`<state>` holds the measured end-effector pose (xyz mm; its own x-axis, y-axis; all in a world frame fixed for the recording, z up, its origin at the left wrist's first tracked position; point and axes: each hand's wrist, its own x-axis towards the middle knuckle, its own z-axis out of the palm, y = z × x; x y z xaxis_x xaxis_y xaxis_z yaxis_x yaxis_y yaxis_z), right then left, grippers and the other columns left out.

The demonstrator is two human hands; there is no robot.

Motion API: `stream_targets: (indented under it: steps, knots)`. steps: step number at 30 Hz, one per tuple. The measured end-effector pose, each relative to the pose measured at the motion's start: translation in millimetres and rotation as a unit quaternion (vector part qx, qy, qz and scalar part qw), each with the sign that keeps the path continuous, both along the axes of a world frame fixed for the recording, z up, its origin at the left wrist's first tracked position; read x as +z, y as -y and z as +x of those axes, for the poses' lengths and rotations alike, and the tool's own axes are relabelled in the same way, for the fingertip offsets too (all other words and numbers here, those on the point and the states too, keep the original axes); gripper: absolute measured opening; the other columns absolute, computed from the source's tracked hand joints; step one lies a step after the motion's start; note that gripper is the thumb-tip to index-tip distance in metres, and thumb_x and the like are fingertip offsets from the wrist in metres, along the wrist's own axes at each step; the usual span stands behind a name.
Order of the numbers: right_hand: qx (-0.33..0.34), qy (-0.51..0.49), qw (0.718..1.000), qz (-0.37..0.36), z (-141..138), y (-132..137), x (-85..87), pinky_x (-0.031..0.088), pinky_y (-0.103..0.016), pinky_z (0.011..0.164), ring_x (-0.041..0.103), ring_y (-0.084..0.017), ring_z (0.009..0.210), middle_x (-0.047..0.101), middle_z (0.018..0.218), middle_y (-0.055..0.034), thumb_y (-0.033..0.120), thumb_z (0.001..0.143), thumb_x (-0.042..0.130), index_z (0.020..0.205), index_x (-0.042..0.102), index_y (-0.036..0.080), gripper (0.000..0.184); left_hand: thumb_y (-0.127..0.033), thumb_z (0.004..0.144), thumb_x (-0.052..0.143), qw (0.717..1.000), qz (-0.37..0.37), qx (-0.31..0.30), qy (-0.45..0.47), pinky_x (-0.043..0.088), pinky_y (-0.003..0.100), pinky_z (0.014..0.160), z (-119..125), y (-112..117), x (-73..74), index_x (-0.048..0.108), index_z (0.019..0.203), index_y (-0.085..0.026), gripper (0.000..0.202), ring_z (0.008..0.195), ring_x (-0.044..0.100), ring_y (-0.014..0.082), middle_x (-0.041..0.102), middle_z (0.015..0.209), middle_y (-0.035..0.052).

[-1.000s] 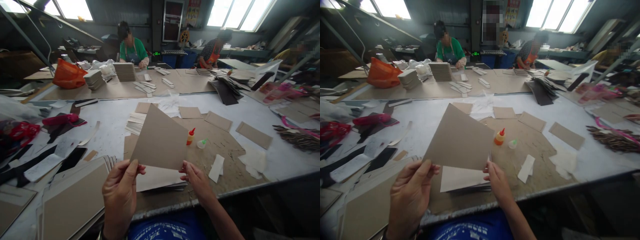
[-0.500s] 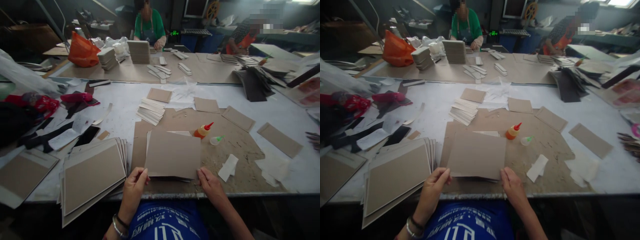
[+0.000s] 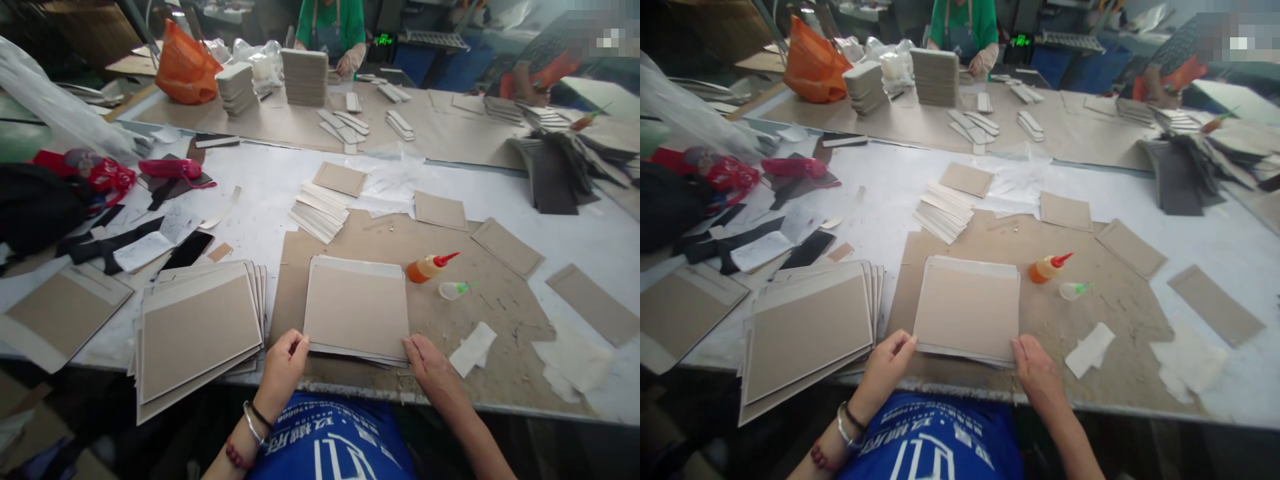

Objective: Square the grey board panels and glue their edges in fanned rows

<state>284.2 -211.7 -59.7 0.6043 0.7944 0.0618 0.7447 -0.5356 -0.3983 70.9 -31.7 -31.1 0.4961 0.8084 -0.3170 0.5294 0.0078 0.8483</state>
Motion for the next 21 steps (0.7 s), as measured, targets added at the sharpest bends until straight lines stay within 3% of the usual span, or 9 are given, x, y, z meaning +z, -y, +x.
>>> stream_targets:
  steps: [9, 21]
  knots:
    - [0.012, -0.049, 0.998, -0.030, -0.2, -5.4, 17.8, 0.037, -0.027, 0.056, 0.048, -0.015, 0.058, 0.051, 0.063, -0.0023, 0.045, 0.090, 0.025, 0.062, 0.039, 0.023, 0.038, -0.049, 0.072, 0.041, 0.997, -0.030, -0.049, -0.047, 0.028, 0.024, 0.053, -1.8, -10.7, 5.8, 0.036, 0.054, -0.020, 0.035, 0.052, 0.035, 0.0117, 0.033, 0.050, -0.0052]
    - [0.028, -0.073, 0.995, -0.057, 3.1, -11.8, 26.5, 0.036, -0.026, 0.055, 0.047, -0.014, 0.056, 0.050, 0.061, -0.0020, 0.041, 0.089, 0.026, 0.060, 0.037, 0.023, 0.036, -0.050, 0.073, 0.041, 0.993, -0.028, -0.080, -0.082, 0.030, 0.024, 0.052, -3.4, -12.2, 6.5, 0.036, 0.053, -0.021, 0.036, 0.052, 0.036, 0.0119, 0.034, 0.050, -0.0051]
